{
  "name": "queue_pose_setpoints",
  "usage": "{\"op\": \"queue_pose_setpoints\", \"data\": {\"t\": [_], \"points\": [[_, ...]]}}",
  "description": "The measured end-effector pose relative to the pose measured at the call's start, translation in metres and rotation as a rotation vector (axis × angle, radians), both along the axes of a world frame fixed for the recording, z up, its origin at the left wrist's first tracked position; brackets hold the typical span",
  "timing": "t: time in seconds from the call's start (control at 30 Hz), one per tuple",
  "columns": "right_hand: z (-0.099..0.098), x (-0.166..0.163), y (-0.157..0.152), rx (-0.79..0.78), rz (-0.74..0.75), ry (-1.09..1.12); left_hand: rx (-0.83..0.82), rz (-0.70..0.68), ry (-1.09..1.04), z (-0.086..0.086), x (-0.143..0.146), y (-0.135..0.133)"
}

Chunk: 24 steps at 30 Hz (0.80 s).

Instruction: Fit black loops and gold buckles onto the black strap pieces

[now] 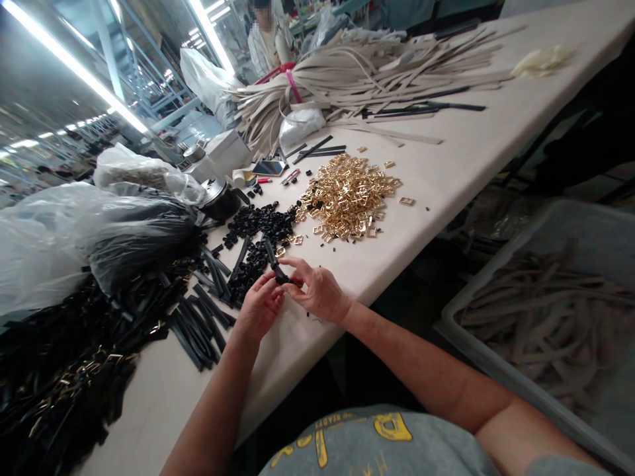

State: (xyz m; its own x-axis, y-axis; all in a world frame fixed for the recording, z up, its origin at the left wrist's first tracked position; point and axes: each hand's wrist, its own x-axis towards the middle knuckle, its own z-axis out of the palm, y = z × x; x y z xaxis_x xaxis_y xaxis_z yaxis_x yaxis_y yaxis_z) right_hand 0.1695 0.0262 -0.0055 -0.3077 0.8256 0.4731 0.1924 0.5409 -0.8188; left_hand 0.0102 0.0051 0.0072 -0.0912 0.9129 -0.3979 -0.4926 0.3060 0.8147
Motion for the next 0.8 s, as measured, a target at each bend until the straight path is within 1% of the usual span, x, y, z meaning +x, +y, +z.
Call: {"op": "queue_pose_setpoints", "data": {"t": [0.1,0.27,0.37,0.5,0.6,0.67,0.8], "points": [[-0.0002,-0.0006,-0.0004,-0.025,0.006,-0.016,0.005,-0.018,-0.014,-0.0006,-0.0001,-0.0013],[-0.0005,-0.0019,0.0014,-0.146,0.039,0.006,0.149,-0.019,0.092,-0.0027,0.0,-0.0024],[0.0005,-0.0016,0.0039,-0.208,0.077,-0.042,0.21,-0.008,0.162,-0.004,0.0002,-0.0026],[0.0039,0.0007,0.0056,-0.234,0.122,-0.135,0.288,-0.003,0.279,-0.0069,0.001,-0.0039],[0.0059,0.0025,0.0055,-0.227,0.115,-0.125,0.313,-0.014,0.336,-0.0069,0.0012,-0.0046],[0.0058,0.0031,0.0054,-0.221,0.099,-0.093,0.314,0.018,0.308,-0.0049,0.0001,-0.004],[0.0032,0.002,0.0047,-0.181,0.05,-0.101,0.257,0.192,0.169,-0.0005,-0.0044,0.0001]]}}
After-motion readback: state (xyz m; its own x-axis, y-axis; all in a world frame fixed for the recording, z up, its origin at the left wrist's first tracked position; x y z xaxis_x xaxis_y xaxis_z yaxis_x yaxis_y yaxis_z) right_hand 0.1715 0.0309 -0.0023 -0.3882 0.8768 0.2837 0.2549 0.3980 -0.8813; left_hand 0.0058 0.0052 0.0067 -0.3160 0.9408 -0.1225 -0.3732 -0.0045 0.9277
